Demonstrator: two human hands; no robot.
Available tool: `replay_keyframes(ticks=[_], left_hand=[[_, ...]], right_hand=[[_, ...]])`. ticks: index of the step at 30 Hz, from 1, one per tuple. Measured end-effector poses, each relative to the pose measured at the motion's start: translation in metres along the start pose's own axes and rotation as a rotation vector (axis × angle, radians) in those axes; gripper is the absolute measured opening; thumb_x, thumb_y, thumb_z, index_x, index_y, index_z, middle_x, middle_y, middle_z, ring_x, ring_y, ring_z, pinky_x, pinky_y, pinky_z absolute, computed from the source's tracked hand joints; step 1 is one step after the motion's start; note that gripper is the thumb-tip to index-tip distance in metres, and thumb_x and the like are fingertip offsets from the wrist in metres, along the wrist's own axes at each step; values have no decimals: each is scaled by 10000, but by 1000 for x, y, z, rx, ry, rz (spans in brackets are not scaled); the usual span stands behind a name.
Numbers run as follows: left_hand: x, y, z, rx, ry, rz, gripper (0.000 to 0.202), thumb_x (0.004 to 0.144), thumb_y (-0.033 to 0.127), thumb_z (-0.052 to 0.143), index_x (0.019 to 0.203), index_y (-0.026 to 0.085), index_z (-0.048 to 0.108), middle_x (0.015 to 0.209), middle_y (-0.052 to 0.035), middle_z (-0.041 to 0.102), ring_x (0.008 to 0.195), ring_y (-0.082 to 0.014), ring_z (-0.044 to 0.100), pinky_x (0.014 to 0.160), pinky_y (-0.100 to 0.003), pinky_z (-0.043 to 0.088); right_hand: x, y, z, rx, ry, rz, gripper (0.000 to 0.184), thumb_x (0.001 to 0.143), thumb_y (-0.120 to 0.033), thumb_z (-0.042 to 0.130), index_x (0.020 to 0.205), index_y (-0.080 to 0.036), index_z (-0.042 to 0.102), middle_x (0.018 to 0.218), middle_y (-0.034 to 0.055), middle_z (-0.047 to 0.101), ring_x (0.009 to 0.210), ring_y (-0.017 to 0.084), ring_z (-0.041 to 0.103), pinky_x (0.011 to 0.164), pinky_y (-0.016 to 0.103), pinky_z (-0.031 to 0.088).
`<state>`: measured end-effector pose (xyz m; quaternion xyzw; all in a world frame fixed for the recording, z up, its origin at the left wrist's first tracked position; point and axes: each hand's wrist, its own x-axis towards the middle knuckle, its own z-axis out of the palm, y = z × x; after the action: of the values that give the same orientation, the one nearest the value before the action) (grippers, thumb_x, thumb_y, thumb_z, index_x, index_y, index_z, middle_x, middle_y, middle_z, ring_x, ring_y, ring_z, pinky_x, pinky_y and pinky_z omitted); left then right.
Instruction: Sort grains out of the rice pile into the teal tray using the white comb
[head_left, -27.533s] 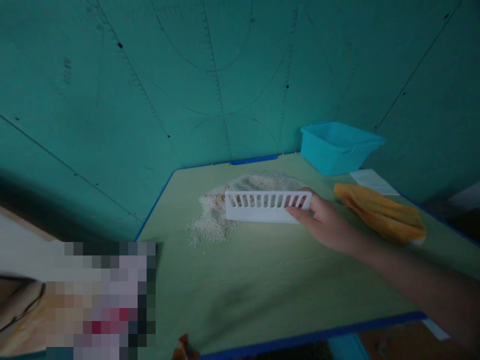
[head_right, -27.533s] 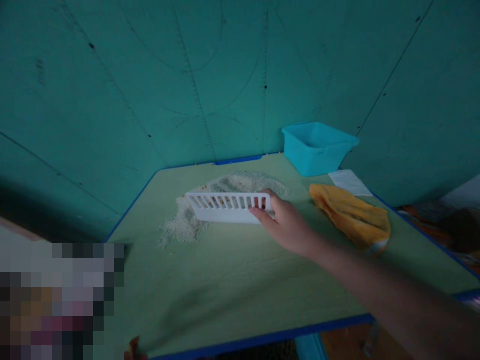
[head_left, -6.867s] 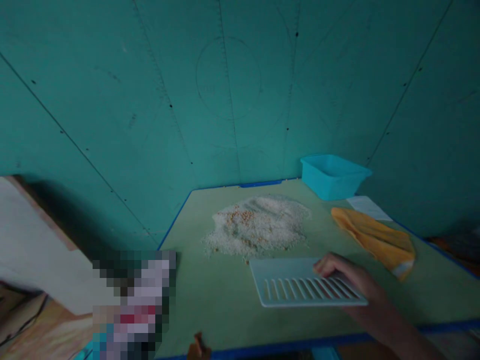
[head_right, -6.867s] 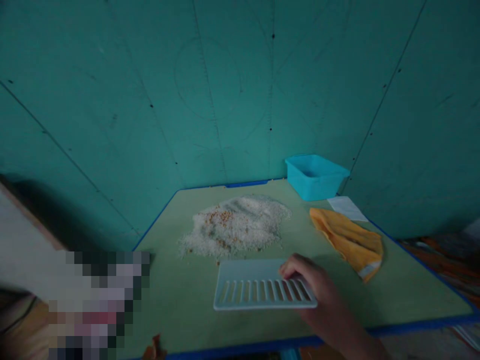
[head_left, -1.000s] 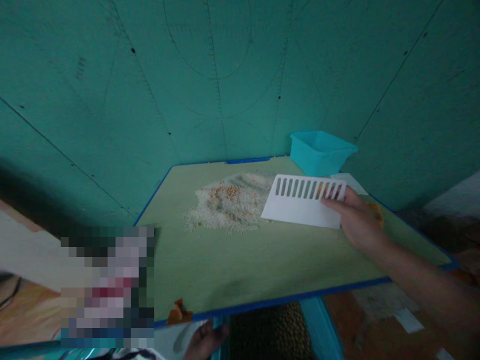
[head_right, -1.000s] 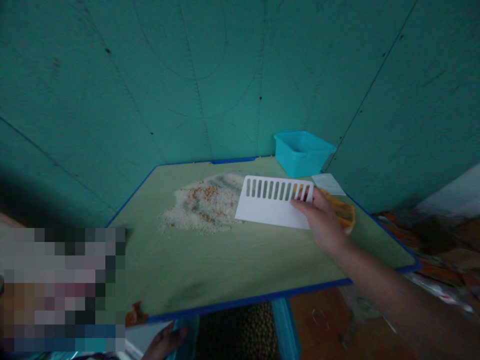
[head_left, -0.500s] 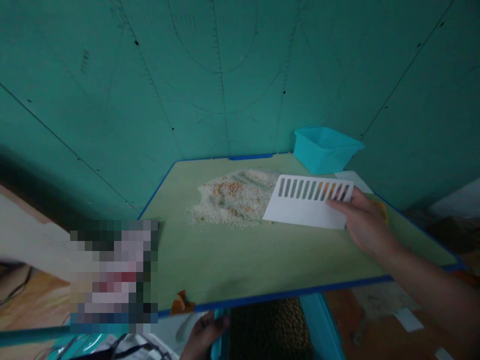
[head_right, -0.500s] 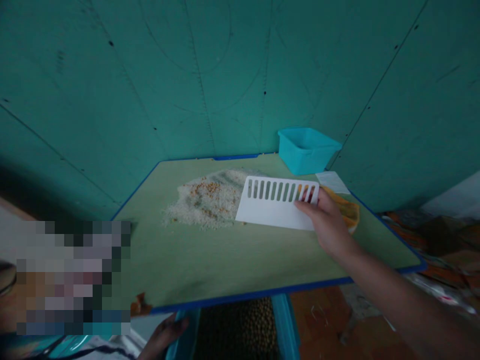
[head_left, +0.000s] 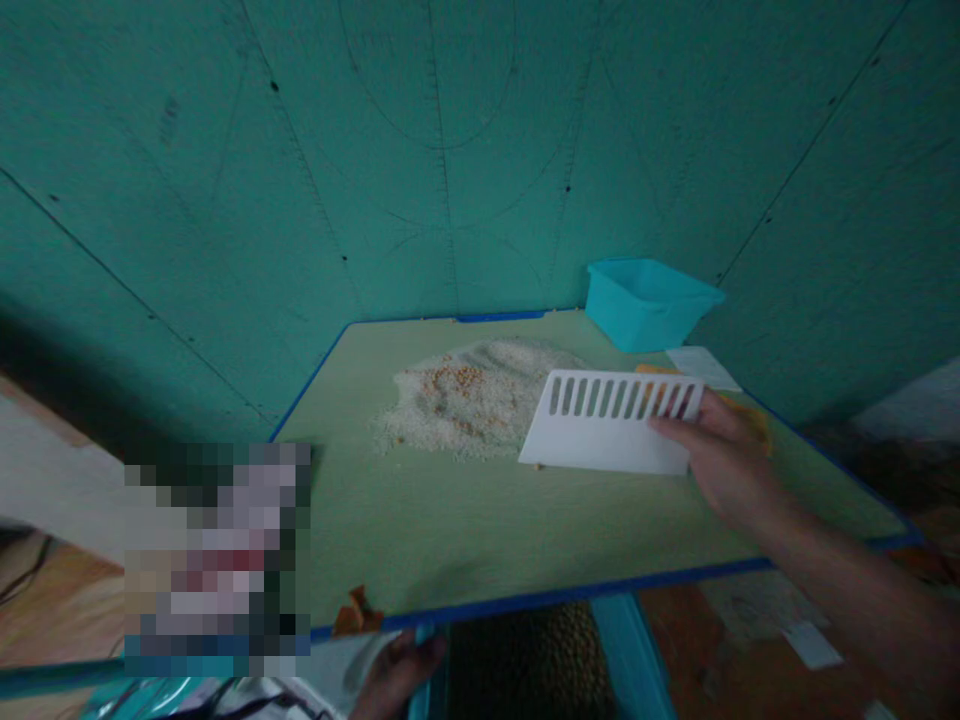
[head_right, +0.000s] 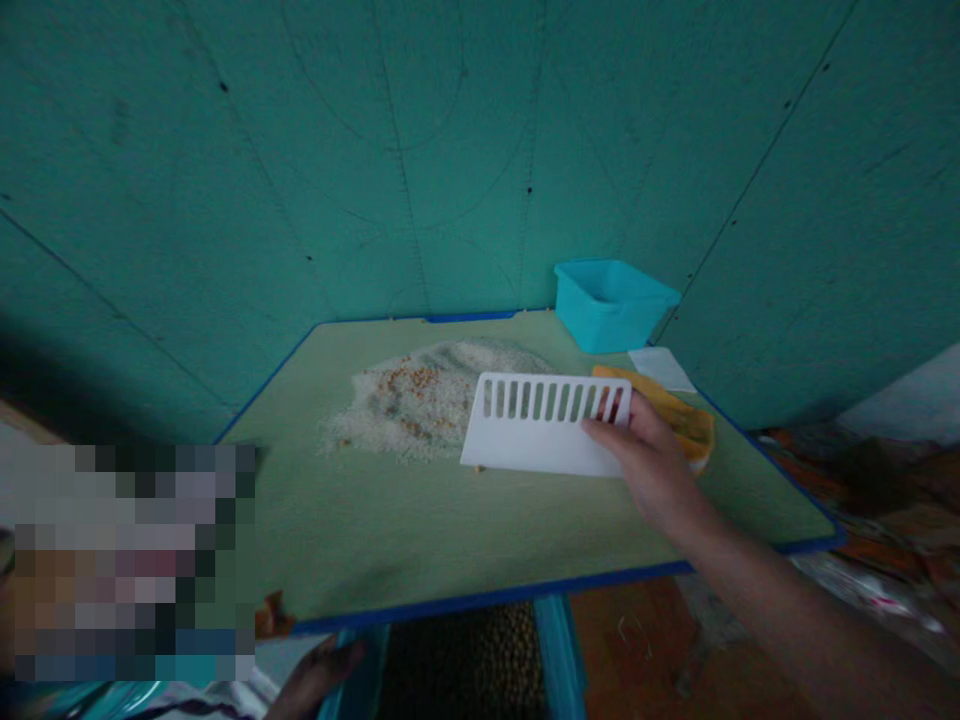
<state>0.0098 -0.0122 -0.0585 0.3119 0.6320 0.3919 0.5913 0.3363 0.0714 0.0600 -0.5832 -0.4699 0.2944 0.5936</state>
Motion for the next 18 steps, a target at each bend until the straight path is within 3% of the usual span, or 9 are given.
replay_keyframes(ticks=[3,6,11,15,18], left_hand=[[5,3,-7,-11,19,-14,167,470,266,706,374,264,569,409,-2,621,678,-273,616,784,-382,455],[10,6,-11,-18,34,-34,168,484,266,695,370,273,572,380,-12,608,786,-306,612,935,-403,333],[12,4,-3,-25,39,-72,211,415,194,724,338,282,549,429,-1,637,837,-352,589,1003,-452,192],[8,1,8,-123,19,-127,236,407,180,724,334,288,527,474,21,663,836,-347,587,974,-466,253],[1,2,12,-252,4,-175,183,452,178,710,384,269,567,449,32,645,770,-305,617,891,-405,374]], right_hand=[[-6,-1,0,84,-78,67,231,645,-280,623,866,-272,558,784,-11,604,762,207,550,703,347,415],[-17,-7,2,93,-112,95,164,656,-295,616,808,-287,556,734,-16,596,723,204,549,688,346,419],[-38,-18,4,85,-155,145,242,671,-308,610,902,-296,542,766,-12,606,770,201,556,720,345,421],[-54,-21,0,108,-186,180,280,672,-305,620,936,-273,532,843,-3,627,821,191,567,767,347,423],[-64,-23,-4,138,-198,227,287,662,-298,637,930,-256,541,924,18,637,857,193,579,795,355,426]])
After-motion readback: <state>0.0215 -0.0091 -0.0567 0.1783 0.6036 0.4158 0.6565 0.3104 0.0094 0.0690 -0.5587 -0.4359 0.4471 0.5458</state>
